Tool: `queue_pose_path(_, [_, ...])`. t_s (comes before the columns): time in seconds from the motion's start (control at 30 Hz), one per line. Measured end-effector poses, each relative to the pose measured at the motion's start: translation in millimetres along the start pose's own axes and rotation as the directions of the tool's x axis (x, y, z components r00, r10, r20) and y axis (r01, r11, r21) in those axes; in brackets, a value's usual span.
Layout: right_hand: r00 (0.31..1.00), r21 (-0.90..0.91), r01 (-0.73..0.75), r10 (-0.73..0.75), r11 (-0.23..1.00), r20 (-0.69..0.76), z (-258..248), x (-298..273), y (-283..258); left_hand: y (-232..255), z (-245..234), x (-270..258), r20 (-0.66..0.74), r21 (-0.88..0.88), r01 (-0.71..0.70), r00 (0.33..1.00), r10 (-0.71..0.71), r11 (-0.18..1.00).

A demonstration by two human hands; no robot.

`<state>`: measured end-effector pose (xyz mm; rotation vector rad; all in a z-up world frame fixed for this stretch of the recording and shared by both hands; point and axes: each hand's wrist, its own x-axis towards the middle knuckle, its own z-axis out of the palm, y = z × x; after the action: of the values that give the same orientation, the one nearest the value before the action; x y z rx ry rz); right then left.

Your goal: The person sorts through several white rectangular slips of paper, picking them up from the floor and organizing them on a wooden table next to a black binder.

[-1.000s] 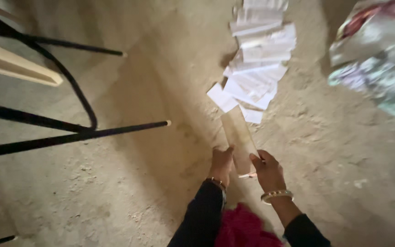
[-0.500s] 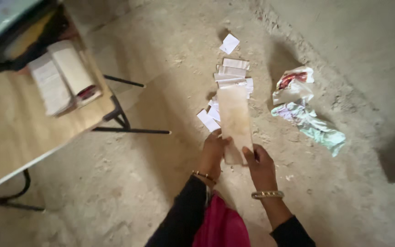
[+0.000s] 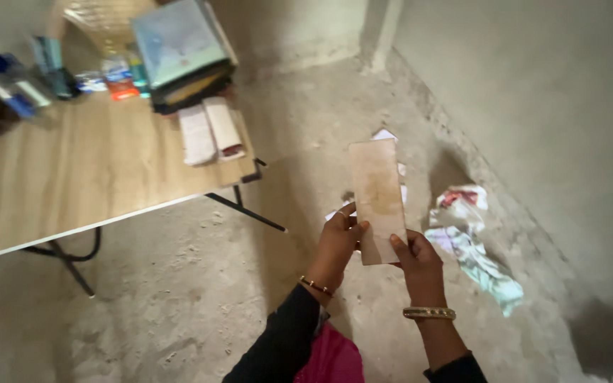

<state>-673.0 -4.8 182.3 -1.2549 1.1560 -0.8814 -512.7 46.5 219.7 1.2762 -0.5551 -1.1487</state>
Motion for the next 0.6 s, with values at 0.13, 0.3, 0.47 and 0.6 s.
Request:
queue_pose_path(0.13, [0.996,-0.002,0.054,-0.054,0.999,0.071,35,1,-29,23,-29,-8,-0.073,0.012,-0.123,0.99,0.123,0.992])
queue_pose_path(0.3, [0.984,0.009,0.149,-0.149,0.989,0.098,101,7,-51,43,-74,1,-0.179,-0.103,-0.154,0.975,0.134,0.983])
queue_pose_path(0.47, [0.97,0.107,0.189,-0.203,0.976,0.136,197,13,-51,55,-149,12,-0.219,0.0,-0.214,0.953,0.209,0.977])
queue_pose_path(0.6, [0.955,0.079,0.195,-0.207,0.978,0.214,268,18,-41,64,-217,31,-0.209,-0.109,-0.362,0.919,0.334,0.926])
